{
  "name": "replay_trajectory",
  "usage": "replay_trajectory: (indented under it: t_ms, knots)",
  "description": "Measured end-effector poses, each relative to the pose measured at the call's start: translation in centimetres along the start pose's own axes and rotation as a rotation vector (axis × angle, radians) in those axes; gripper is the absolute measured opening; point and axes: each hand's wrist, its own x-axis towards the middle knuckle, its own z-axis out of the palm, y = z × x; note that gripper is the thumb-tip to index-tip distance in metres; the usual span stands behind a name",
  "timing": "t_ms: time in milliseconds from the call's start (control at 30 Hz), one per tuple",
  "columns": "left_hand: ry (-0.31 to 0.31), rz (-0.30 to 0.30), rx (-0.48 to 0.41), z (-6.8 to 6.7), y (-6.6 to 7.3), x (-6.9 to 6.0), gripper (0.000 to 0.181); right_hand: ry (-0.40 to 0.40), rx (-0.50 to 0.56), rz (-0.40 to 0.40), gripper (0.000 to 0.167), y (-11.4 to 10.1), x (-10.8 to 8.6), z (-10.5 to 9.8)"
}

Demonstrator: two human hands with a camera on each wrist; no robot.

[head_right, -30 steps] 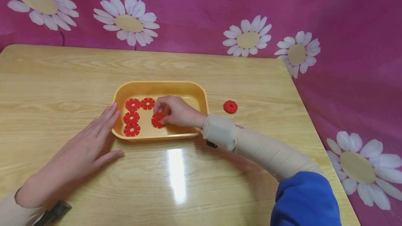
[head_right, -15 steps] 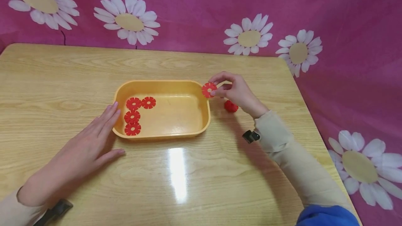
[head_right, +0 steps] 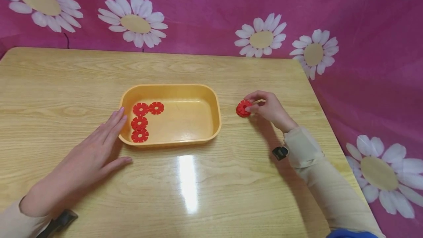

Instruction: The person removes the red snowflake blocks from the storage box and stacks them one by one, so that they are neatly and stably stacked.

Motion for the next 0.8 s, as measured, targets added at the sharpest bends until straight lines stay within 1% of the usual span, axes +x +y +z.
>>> replay_trajectory:
  t_ms: [133, 233, 300, 400, 500, 667, 800]
  knots:
    - [0.007, 0.006, -0.002, 0.0, 0.0, 0.0, 0.104, 0.017, -0.041, -0.014, 0.035, 0.5, -0.1, 0.0]
    - [0.003, 0.005, 0.001, 0.1, 0.0, 0.0, 0.104, 0.039, -0.068, -0.058, 0.034, 0.7, -0.2, 0.0]
    - [-0.005, 0.002, 0.003, 0.1, 0.0, 0.0, 0.104, 0.051, -0.071, -0.082, 0.034, 0.7, -0.2, 0.0]
    - [-0.005, 0.002, 0.006, 0.1, 0.1, 0.0, 0.104, 0.059, -0.074, -0.097, 0.035, 0.2, -0.2, 0.0]
    - [-0.003, 0.003, 0.008, 0.1, 0.0, 0.0, 0.104, 0.054, -0.068, -0.11, 0.035, -0.8, -0.2, 0.2]
    - [-0.009, -0.004, 0.013, 0.1, 0.0, 0.0, 0.104, 0.064, -0.017, -0.198, 0.03, -3.6, 0.0, 1.5]
    - [-0.013, -0.01, 0.018, 0.0, 0.1, -0.1, 0.104, 0.038, 0.043, -0.283, 0.027, -6.4, 0.4, 3.3]
